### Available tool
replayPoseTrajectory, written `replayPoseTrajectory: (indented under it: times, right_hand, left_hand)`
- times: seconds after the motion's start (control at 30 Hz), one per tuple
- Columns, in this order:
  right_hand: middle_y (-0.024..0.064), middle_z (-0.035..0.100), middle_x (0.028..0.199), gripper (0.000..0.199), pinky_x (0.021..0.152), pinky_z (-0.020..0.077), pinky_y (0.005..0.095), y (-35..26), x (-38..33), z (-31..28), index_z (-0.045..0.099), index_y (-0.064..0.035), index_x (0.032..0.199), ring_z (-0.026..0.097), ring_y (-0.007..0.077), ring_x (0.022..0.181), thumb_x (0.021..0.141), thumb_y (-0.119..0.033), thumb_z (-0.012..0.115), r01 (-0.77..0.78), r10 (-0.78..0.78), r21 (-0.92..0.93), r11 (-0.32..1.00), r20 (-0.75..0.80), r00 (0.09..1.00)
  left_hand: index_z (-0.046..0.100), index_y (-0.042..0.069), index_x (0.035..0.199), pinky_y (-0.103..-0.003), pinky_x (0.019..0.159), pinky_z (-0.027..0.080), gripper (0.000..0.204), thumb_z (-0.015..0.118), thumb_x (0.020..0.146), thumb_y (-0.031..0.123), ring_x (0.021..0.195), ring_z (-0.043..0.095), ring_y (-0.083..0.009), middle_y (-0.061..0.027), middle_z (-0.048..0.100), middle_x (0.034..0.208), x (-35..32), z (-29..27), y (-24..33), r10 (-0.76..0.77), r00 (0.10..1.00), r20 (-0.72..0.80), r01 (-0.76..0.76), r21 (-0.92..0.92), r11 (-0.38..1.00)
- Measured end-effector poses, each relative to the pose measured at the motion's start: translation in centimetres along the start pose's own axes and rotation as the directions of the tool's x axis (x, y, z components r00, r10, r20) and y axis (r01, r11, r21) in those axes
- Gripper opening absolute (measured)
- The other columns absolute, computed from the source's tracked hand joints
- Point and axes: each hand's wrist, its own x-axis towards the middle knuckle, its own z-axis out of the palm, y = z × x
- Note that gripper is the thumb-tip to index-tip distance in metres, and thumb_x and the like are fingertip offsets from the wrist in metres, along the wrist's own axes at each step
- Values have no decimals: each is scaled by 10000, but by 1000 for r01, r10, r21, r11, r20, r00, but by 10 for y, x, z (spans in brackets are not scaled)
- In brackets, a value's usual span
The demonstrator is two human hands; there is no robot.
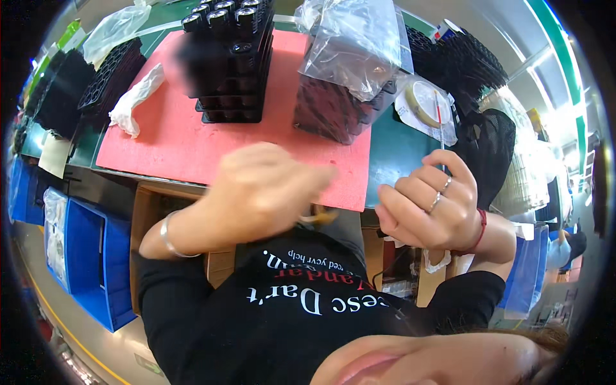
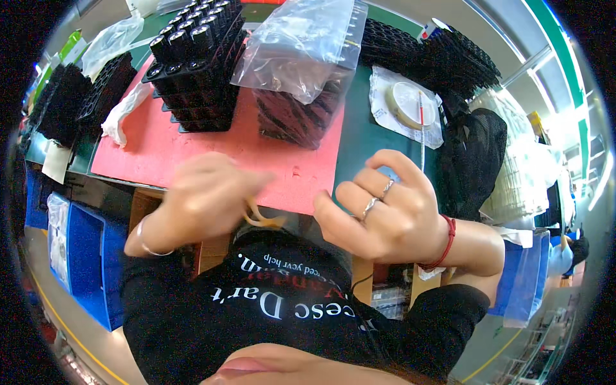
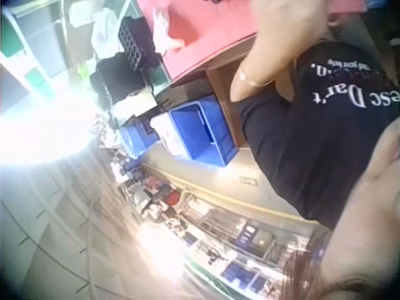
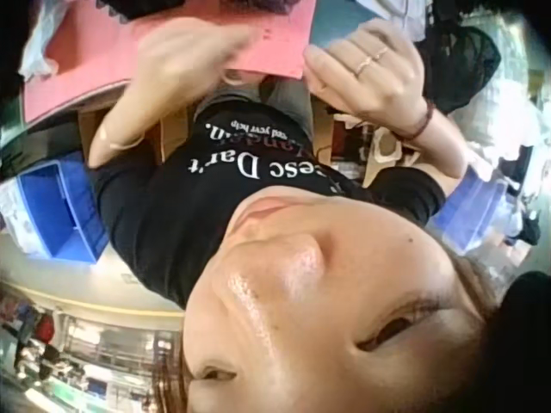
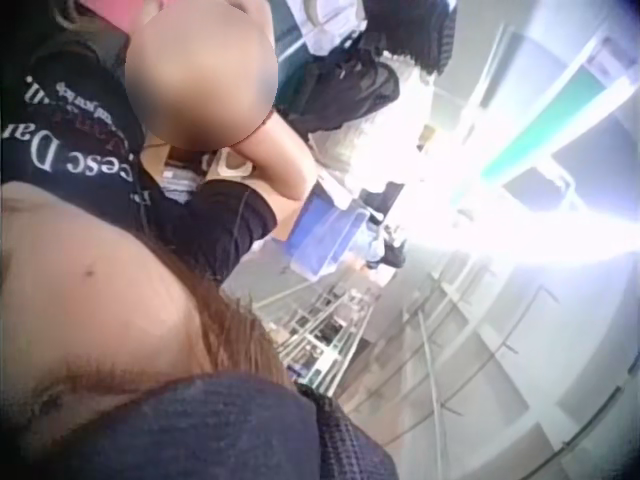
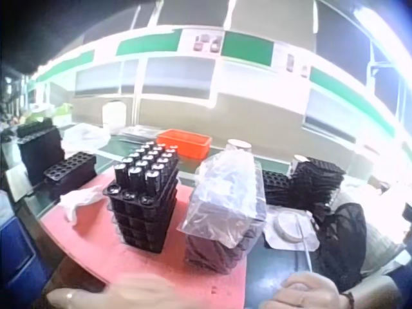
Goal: The person unpacks stacks of black components by removing rubber bands and plastic wrapping by hand. They then handle perforated plastic plates to assemble onto the component stacks.
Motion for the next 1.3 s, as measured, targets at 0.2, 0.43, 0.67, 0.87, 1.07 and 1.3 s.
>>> replayPoseTrajectory:
  times: [0.2, 0.43, 0.67, 0.87, 1.07, 1.3]
  right_hand:
    - [-15, 489, 625, 195, 689, 463, 320, 6, -14, 0, 604, -95, 759, 515, 146, 559, 627, -163, 731, -85, 83, 28, 996, 73, 994]
    - [-4, 527, 672, 201, 729, 462, 342, 13, -15, -7, 611, -83, 768, 541, 164, 622, 629, -159, 734, -132, 131, -3, 991, 125, 983]
    - [7, 572, 762, 235, 703, 467, 327, 26, -19, -4, 630, -83, 837, 567, 174, 683, 632, -152, 722, -148, 148, -26, 989, 4, 989]
    - [0, 589, 952, 395, 729, 484, 319, 56, -12, 9, 615, -142, 1031, 585, 178, 838, 661, -231, 726, -246, 212, -160, 956, -202, 956]
    - [-23, 610, 913, 331, 693, 457, 297, 70, 12, 30, 593, -171, 941, 602, 159, 833, 687, -343, 716, -261, 198, -296, 919, -227, 954]
    - [-68, 597, 782, 17, 692, 445, 296, 83, 19, 37, 592, -192, 776, 605, 104, 735, 776, -203, 579, -182, 18, -443, 878, -350, 937]
  left_hand:
    - [691, 91, 987, -365, 601, 472, 165, 595, 875, 164, 660, 620, -282, -107, 682, 797, -50, -73, -53, -640, 731, -237, 674, 396, 623]
    - [622, 109, 1122, -452, 759, 500, 302, 550, 910, 310, 896, 651, -355, -164, 678, 967, -72, -110, -139, -806, 578, -126, 619, 712, 333]
    - [671, 85, 1070, -243, 572, 469, 206, 648, 866, 86, 641, 600, -122, -49, 656, 785, -4, -91, -43, -559, 738, -377, 674, 449, 587]
    - [667, 37, 1091, -256, 590, 481, 374, 773, 745, 131, 654, 599, -151, -77, 673, 822, 56, -30, -8, -349, 935, -71, 355, 243, 903]
    - [686, 99, 1005, -296, 564, 485, 217, 710, 836, 234, 594, 599, -178, -70, 648, 709, 86, -15, -38, -248, 951, -182, 305, 444, 842]
    - [625, 84, 938, -272, 550, 428, 159, 563, 952, 230, 553, 533, -138, -51, 599, 677, 102, -31, -54, -226, 948, -224, 299, 386, 873]
